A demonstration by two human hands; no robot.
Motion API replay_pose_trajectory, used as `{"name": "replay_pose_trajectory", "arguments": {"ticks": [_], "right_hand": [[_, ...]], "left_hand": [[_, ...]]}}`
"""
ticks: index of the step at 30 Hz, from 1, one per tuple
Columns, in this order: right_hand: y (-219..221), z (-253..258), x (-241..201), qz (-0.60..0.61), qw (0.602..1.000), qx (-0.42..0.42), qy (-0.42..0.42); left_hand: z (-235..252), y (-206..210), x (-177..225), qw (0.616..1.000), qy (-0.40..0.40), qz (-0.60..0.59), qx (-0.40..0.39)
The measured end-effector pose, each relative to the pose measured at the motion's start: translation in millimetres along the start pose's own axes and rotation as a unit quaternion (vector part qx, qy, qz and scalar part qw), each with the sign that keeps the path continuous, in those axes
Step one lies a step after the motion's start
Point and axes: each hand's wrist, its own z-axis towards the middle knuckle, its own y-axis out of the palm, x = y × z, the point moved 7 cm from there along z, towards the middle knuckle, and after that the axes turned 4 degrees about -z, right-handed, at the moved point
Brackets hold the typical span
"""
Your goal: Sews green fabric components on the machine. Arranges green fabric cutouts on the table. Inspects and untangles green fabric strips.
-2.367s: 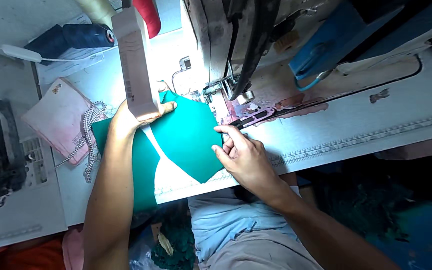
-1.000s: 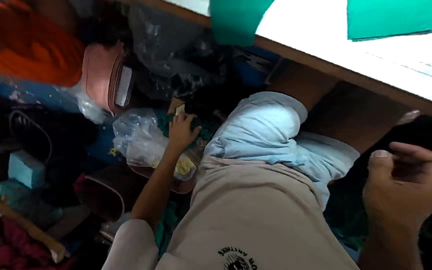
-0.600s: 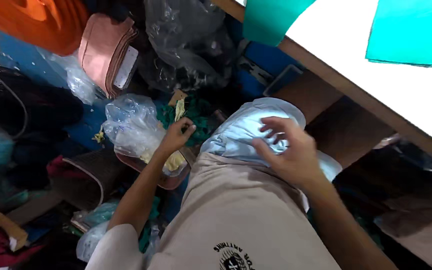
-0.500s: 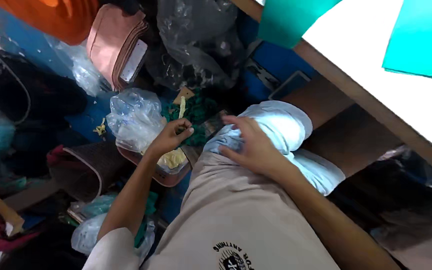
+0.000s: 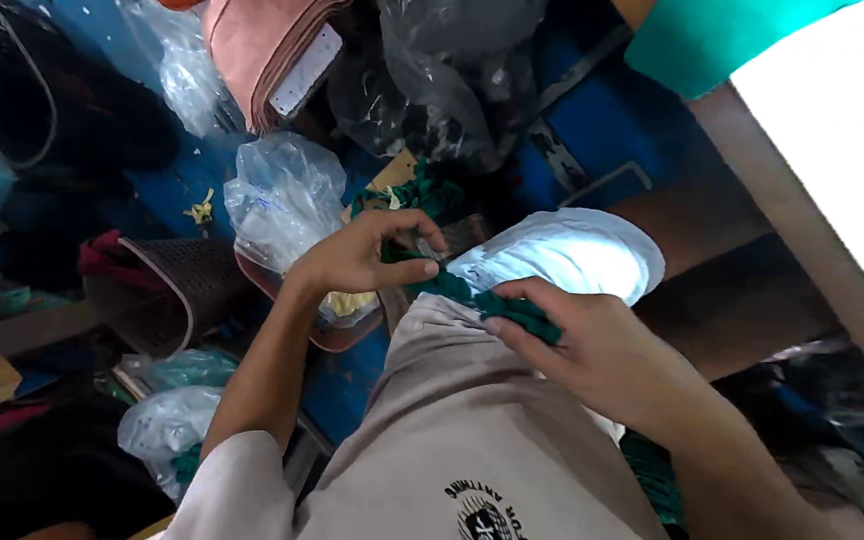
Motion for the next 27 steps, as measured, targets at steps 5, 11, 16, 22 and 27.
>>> {"name": "replay_pose_trajectory", "arguments": {"ticks": [5, 11, 16, 22, 27], "right_hand": [[-49.7, -27.1, -0.6, -0.074, 0.988, 0.121, 0.057], [-73.8, -40.6, 24.4, -0.040, 0.970, 0.186, 0.149], [-79.2, -48.5, 36.4, -0.010, 0.965, 0.196, 0.175], [-54.5, -45.4, 26.6, 0.054, 0.986, 0.144, 0.060], [-28.4, -20.1, 5.1, 0.029, 0.994, 0.104, -0.011]], "left_hand": [[13.9, 12.5, -14.9, 0.999, 0.002, 0.017, -0.031], [15.2, 18.9, -29.0, 0.999, -0.022, -0.038, -0.023], [11.2, -0.4, -20.9, 0.995, 0.042, -0.062, 0.061], [-1.6, -49.5, 1.5, 0.951, 0.062, -0.162, 0.255], [-34.1, -79.2, 96.9, 0.935, 0.162, -0.112, 0.295]]}}
